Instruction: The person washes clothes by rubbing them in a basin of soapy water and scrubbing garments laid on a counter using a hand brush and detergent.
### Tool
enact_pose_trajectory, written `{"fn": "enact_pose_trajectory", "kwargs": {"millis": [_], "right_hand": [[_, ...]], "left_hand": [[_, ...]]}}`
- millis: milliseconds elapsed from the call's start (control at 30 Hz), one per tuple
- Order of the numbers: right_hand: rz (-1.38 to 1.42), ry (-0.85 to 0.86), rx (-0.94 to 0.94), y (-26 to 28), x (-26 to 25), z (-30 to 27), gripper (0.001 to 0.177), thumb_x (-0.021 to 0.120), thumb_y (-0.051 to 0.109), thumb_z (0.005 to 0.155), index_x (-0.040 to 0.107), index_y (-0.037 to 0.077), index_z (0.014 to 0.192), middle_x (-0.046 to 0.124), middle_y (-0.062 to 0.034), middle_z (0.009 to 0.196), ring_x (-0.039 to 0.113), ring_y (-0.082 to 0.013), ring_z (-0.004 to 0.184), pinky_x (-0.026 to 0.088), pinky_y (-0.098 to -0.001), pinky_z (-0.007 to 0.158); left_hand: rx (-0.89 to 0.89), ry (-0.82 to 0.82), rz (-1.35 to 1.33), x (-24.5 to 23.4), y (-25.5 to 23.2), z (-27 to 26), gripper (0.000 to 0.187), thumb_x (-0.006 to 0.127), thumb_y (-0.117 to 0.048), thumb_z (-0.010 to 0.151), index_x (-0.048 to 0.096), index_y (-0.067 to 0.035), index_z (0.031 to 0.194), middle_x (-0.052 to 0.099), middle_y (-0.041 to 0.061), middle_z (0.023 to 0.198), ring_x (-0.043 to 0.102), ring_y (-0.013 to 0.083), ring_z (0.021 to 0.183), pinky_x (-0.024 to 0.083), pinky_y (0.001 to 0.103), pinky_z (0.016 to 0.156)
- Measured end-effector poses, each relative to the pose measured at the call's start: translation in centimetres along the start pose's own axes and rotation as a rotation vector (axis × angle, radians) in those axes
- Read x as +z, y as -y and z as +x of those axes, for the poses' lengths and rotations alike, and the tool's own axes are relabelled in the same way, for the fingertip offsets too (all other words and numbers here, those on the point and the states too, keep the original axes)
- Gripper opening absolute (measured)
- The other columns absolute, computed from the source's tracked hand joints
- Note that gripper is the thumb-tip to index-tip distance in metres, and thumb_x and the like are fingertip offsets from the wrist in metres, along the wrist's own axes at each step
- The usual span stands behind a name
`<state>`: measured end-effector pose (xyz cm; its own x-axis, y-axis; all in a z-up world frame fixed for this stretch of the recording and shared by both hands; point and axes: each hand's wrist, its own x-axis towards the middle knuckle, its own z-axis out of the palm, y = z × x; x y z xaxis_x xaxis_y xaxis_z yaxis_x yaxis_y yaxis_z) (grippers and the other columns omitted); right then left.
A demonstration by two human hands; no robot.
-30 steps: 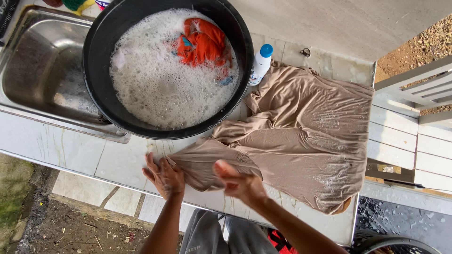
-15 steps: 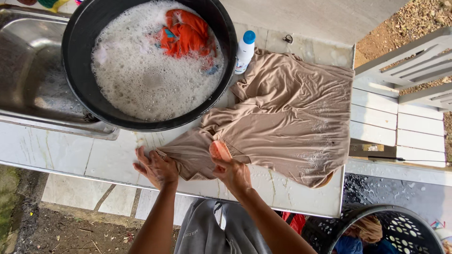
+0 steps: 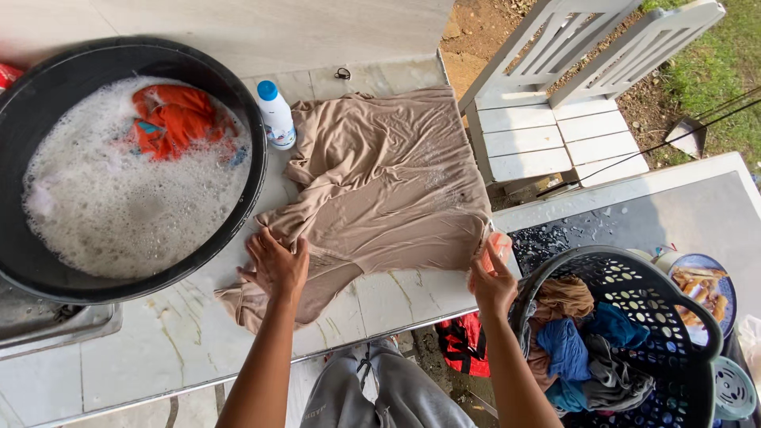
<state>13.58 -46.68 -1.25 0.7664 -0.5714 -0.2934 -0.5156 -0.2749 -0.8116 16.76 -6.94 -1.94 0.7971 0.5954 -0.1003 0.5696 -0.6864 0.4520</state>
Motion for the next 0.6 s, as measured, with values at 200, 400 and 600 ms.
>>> {"fn": "enact_pose_trajectory", "kwargs": {"millis": [200, 400, 600], "right_hand": [[-0.079, 0.040, -0.001, 0.4, -1.6, -1.5, 0.056, 0.081, 0.032, 0.086, 0.064, 0.037, 0.140, 0.058, 0.0045, 0.053, 0.050, -0.0014, 0.047, 0.047, -0.0251, 0.047], [-0.204, 0.061, -0.021, 3.2, -0.6, -3.1, 0.056, 0.080, 0.036, 0.086, 0.064, 0.040, 0.139, 0.054, 0.0061, 0.053, 0.046, -0.0033, 0.047, 0.042, -0.0297, 0.046], [-0.381, -0.090, -0.755, 5.5, 3.6, -3.2, 0.063, 0.080, 0.040, 0.088, 0.055, 0.038, 0.146, 0.061, -0.0071, 0.075, 0.057, -0.0112, 0.069, 0.051, -0.0266, 0.064]], "left_hand": [[0.209, 0.130, -0.345, -0.1, -2.6, 0.0, 0.030, 0.066, -0.020, 0.093, 0.061, -0.010, 0.121, 0.075, 0.014, 0.109, 0.073, 0.0309, 0.102, 0.057, 0.044, 0.088], [0.633, 0.089, -0.206, -3.7, 5.3, -9.1, 0.044, 0.082, -0.031, 0.080, 0.070, -0.008, 0.116, 0.074, 0.018, 0.095, 0.073, 0.0323, 0.085, 0.058, 0.037, 0.074], [-0.262, 0.339, -1.007, -2.0, 6.2, -8.5, 0.037, 0.073, -0.031, 0.094, 0.065, 0.000, 0.112, 0.073, 0.000, 0.094, 0.068, 0.0050, 0.081, 0.055, 0.021, 0.074]]}}
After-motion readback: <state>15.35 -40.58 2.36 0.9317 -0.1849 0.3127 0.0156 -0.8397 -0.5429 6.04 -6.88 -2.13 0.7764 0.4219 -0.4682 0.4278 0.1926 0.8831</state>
